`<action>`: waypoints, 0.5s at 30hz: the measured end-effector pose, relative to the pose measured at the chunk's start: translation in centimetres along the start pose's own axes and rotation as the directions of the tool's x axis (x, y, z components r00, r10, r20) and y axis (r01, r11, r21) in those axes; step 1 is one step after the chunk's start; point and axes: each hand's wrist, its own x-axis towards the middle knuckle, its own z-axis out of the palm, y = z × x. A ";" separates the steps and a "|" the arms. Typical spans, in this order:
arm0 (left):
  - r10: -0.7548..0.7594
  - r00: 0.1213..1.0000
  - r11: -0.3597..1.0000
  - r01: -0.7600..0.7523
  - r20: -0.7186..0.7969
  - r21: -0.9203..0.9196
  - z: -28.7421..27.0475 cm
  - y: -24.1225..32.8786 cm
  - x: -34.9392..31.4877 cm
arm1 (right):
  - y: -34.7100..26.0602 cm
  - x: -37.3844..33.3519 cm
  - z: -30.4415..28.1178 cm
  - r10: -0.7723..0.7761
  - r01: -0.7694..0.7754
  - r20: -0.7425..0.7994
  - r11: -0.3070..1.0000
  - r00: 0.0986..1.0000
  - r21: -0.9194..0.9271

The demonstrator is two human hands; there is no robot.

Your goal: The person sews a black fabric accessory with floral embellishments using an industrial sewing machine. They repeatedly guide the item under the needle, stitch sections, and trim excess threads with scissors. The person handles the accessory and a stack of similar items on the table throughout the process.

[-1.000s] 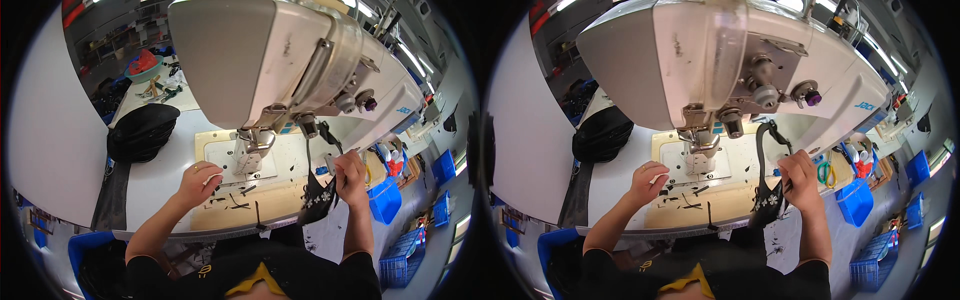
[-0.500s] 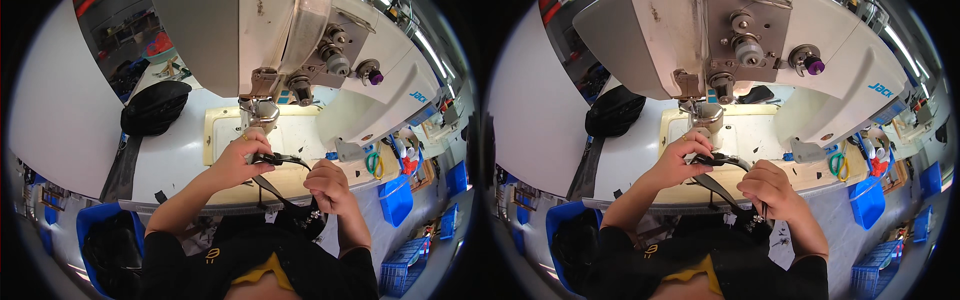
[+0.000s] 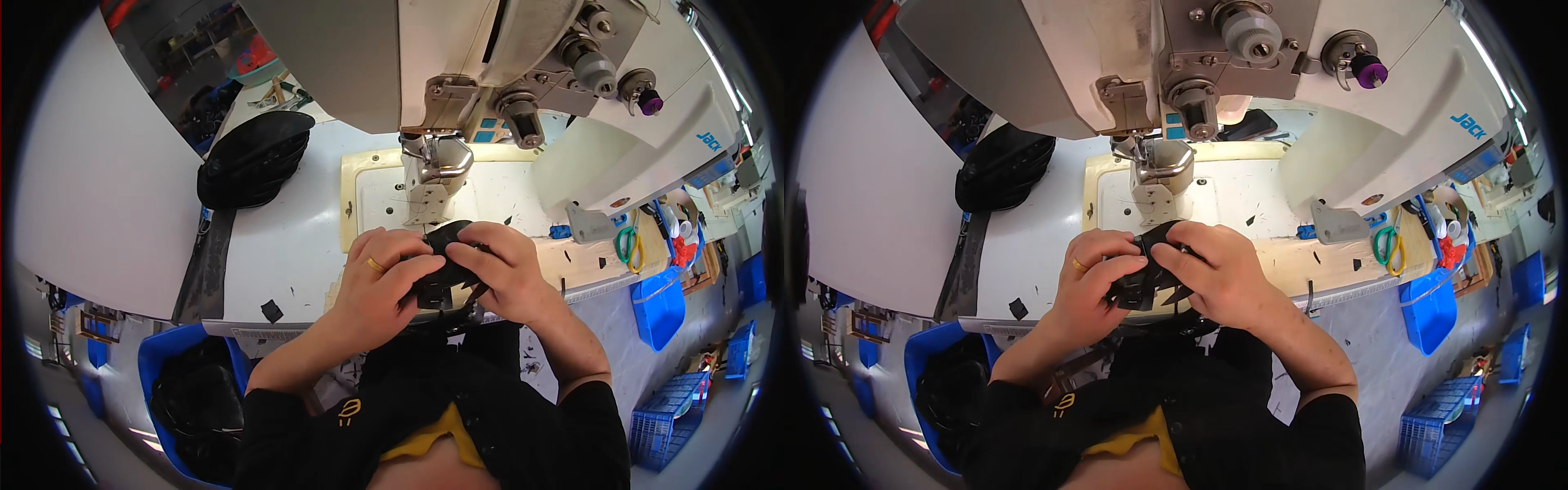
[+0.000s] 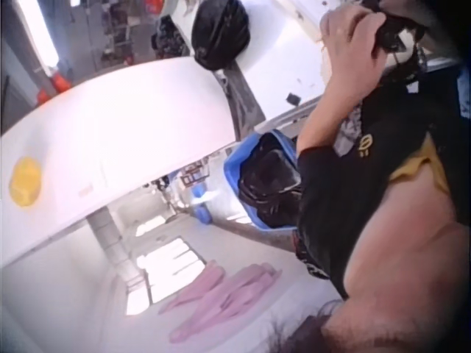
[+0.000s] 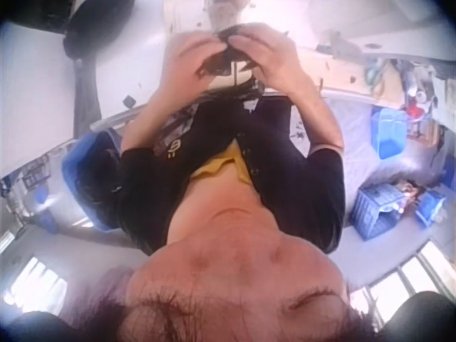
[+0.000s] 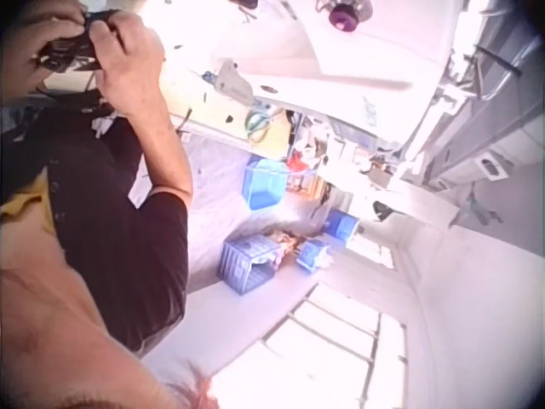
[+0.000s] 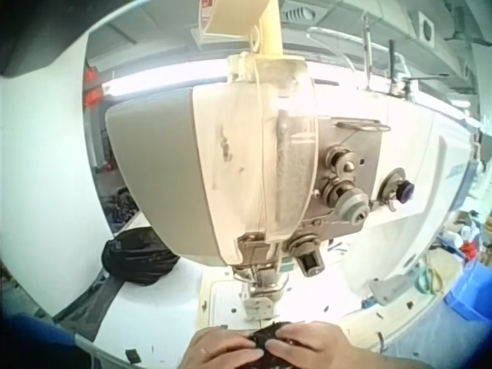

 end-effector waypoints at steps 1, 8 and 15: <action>-0.006 1.000 1.000 0.006 0.019 0.010 0.2 -0.3 -0.5 | 0.1 0.3 0.0 -0.035 0.035 -0.024 0.999 0.999 -0.025; 0.107 0.994 0.977 -0.104 -0.003 0.185 -0.8 -2.2 1.5 | -0.1 1.3 -1.2 0.047 -0.049 -0.013 0.983 0.999 -0.177; 0.148 0.989 0.944 -0.149 0.026 0.295 -0.6 -4.1 4.8 | 3.6 2.6 -1.5 0.041 -0.045 -0.019 0.962 0.999 -0.268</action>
